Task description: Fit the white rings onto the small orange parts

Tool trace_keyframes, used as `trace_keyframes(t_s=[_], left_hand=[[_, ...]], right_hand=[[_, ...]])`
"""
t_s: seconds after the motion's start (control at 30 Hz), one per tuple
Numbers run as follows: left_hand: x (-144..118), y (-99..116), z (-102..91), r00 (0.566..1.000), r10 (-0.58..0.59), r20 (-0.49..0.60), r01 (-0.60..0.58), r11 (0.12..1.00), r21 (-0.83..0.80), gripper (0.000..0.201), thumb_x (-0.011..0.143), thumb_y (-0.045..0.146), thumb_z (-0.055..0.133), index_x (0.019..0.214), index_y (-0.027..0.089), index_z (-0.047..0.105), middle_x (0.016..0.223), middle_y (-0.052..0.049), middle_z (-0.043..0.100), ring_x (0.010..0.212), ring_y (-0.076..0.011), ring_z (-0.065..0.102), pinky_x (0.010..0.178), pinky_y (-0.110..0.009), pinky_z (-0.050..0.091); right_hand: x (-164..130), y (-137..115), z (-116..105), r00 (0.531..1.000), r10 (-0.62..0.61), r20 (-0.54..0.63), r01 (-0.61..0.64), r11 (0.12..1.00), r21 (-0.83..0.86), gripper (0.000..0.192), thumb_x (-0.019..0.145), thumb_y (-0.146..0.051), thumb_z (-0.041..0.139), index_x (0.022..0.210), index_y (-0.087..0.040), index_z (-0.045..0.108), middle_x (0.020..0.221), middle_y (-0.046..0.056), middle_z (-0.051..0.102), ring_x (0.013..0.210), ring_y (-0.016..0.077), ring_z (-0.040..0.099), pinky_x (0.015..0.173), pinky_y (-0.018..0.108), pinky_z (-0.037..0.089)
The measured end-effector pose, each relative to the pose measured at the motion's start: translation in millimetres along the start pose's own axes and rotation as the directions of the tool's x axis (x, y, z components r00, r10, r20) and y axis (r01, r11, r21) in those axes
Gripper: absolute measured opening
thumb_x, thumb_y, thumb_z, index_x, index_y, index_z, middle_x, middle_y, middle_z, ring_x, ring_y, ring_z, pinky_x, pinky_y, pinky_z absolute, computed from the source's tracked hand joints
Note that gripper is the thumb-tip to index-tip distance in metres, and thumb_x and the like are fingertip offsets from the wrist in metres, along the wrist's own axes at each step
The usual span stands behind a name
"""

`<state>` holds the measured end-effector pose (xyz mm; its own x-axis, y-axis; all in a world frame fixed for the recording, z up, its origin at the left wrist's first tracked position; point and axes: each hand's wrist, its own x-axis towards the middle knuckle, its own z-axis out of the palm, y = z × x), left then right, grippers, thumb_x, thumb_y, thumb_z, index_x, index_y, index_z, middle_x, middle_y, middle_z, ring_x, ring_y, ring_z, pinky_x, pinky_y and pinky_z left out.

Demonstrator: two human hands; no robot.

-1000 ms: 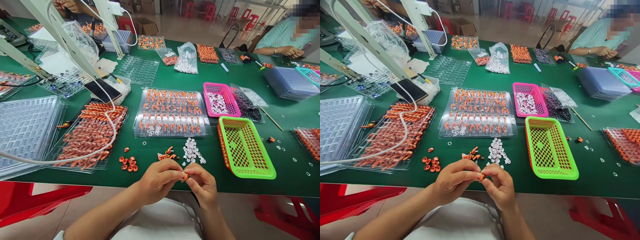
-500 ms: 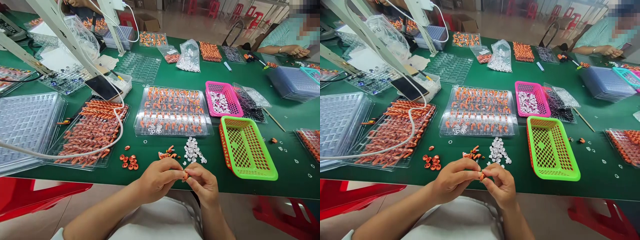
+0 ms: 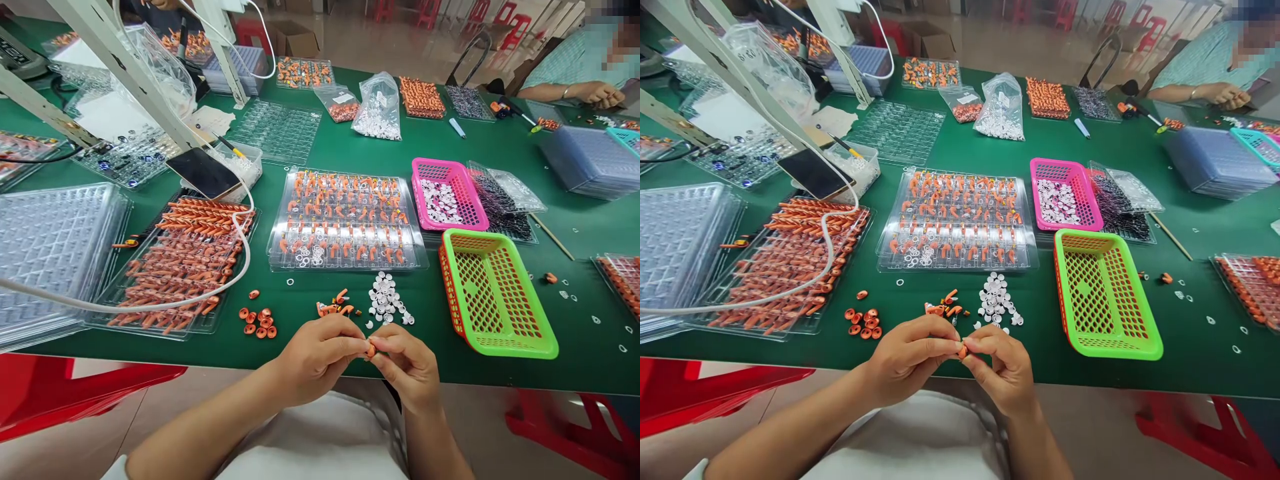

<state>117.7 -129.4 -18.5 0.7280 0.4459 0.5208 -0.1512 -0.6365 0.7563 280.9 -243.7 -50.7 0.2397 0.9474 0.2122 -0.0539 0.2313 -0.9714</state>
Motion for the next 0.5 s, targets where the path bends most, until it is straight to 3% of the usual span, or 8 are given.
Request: trace_keyframes(t_s=[0.5], left_hand=[[1.9, 3.5, 3.4, 0.996, -0.082, -0.042, 0.081, 0.996, -0.032, 0.019, 0.087, 0.006, 0.059, 0.098, 0.019, 0.067, 0.085, -0.007, 0.072, 0.076, -0.0137, 0.069, 0.067, -0.022, 0.057]], right_hand=[[3.8, -7.9, -3.4, 0.999, 0.025, 0.041, -0.023, 0.998, -0.063, 0.024, 0.087, -0.014, 0.064, 0.107, -0.025, 0.072, 0.086, 0.007, 0.069, 0.077, 0.0193, 0.065, 0.059, 0.03, 0.056]])
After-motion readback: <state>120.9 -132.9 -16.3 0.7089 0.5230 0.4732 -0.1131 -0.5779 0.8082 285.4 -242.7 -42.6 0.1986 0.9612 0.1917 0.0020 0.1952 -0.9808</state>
